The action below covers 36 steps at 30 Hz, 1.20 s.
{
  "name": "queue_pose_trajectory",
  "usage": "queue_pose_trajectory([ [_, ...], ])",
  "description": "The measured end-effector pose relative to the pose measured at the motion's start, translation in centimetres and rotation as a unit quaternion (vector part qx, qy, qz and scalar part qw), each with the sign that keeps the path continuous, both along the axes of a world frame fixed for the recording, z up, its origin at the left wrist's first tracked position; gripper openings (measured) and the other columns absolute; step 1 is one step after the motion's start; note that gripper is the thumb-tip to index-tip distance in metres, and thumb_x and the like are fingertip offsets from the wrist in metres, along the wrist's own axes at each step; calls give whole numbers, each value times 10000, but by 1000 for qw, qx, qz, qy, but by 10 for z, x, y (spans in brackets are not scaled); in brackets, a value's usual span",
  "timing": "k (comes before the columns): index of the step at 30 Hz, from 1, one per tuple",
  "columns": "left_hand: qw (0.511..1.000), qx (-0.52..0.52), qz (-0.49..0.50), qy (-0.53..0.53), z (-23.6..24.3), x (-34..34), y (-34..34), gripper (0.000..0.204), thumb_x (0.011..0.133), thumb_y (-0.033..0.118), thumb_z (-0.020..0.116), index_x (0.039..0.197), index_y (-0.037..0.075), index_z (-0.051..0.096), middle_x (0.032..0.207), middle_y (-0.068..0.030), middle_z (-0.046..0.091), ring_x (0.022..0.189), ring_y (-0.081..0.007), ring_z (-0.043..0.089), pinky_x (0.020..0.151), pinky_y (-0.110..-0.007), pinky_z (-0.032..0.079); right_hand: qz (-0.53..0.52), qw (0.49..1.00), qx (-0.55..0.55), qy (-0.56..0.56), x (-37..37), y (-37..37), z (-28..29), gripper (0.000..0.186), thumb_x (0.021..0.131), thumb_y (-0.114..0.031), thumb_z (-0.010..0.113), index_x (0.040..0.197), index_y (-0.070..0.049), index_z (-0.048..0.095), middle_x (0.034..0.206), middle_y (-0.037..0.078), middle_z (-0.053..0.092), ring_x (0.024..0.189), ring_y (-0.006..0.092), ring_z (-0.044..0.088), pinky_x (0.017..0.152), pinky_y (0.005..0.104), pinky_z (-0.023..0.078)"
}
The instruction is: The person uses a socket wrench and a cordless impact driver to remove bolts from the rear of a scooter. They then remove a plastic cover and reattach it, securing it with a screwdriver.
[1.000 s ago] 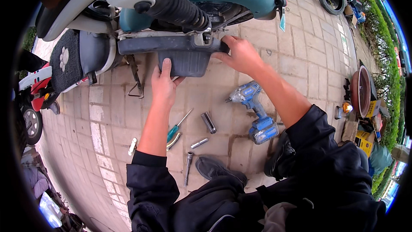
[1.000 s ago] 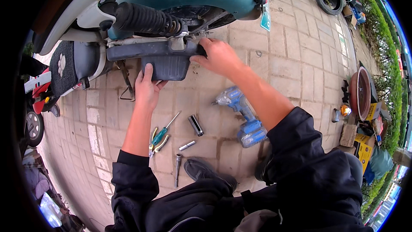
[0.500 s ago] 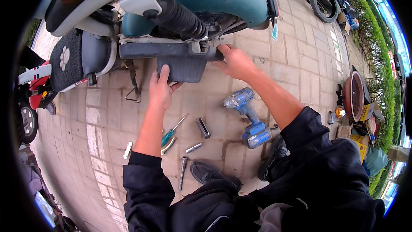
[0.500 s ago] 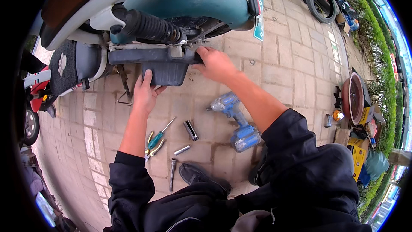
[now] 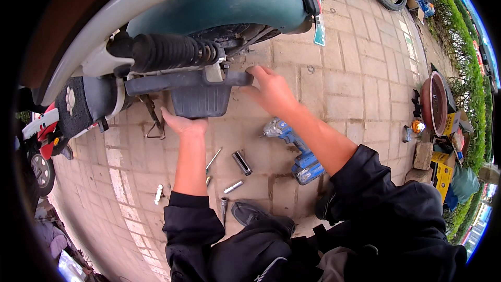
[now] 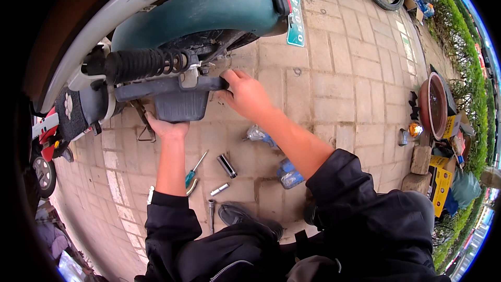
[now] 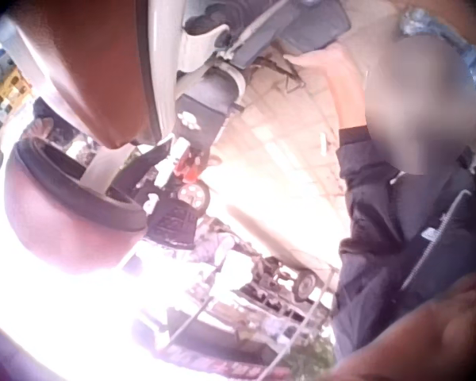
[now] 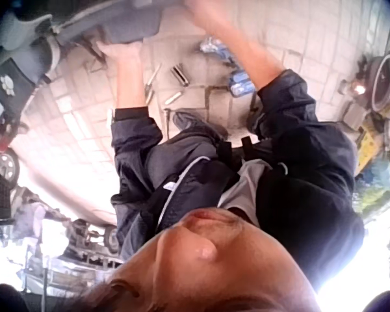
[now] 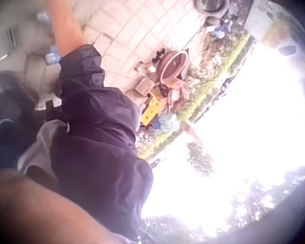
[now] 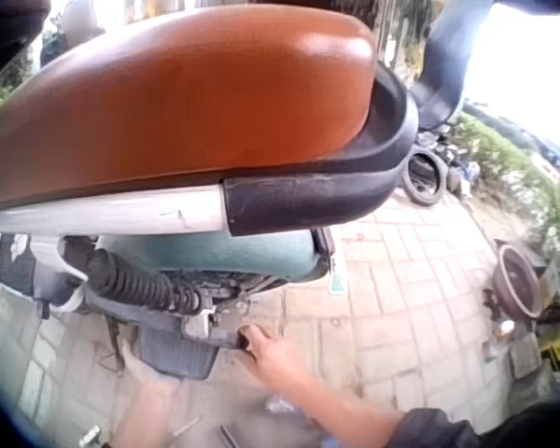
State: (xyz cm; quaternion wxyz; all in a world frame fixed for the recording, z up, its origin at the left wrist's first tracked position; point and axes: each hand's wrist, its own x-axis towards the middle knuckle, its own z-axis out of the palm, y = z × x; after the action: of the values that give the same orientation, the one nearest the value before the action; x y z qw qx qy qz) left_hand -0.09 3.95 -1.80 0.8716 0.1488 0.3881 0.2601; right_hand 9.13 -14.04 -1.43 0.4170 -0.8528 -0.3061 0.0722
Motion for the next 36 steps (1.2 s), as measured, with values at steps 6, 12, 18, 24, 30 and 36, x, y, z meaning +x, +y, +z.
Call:
queue_pose_trajectory([
  [6, 967, 230, -69, 79, -22, -21, 22, 577, 928, 491, 471, 1312, 62, 439, 1250, -58, 529, 1106, -224, 548, 934, -426, 445, 11, 998, 15, -67, -24, 2, -4, 319, 716, -133, 716, 981, -32, 570, 924, 139, 598, 896, 351, 568, 739, 413, 480],
  [12, 953, 241, -112, 146, -15, -15, 9, 558, 931, 461, 502, 1299, 46, 441, 1241, -71, 522, 1098, -224, 555, 876, -414, 493, 0, 997, 31, -64, 0, -3, -5, 328, 684, -117, 739, 951, -21, 575, 888, 126, 601, 887, 338, 567, 736, 411, 483],
  [18, 951, 286, -94, 65, -35, -16, 17, 561, 937, 463, 487, 1331, 72, 406, 1277, -69, 498, 1136, -230, 532, 917, -423, 473, 20, 997, 50, -58, 0, 2, -2, 320, 690, -106, 733, 966, -29, 590, 908, 132, 607, 904, 333, 565, 751, 407, 484],
  [24, 956, 267, -84, 89, -28, -4, 2, 592, 927, 489, 490, 1293, 29, 422, 1240, -91, 508, 1121, -242, 530, 869, -432, 493, 3, 995, 53, -81, 17, 1, 3, 312, 697, -113, 727, 956, -37, 568, 895, 125, 591, 904, 345, 568, 736, 423, 485],
  [30, 952, 271, -102, 101, -23, -4, 5, 649, 911, 537, 484, 1298, 22, 401, 1263, -104, 477, 1094, -252, 535, 847, -448, 491, -23, 997, 67, -31, 18, 7, 2, 387, 726, -105, 716, 1077, -18, 579, 1029, 150, 606, 968, 352, 578, 802, 401, 483],
  [36, 989, 63, -20, 131, -16, -22, 10, 716, 894, 621, 394, 1335, 58, 376, 1295, -93, 475, 1190, -258, 462, 977, -447, 386, -92, 986, 136, -21, 7, 4, -6, 504, 750, -184, 740, 1176, -13, 530, 1043, 186, 583, 914, 338, 602, 747, 398, 502],
])
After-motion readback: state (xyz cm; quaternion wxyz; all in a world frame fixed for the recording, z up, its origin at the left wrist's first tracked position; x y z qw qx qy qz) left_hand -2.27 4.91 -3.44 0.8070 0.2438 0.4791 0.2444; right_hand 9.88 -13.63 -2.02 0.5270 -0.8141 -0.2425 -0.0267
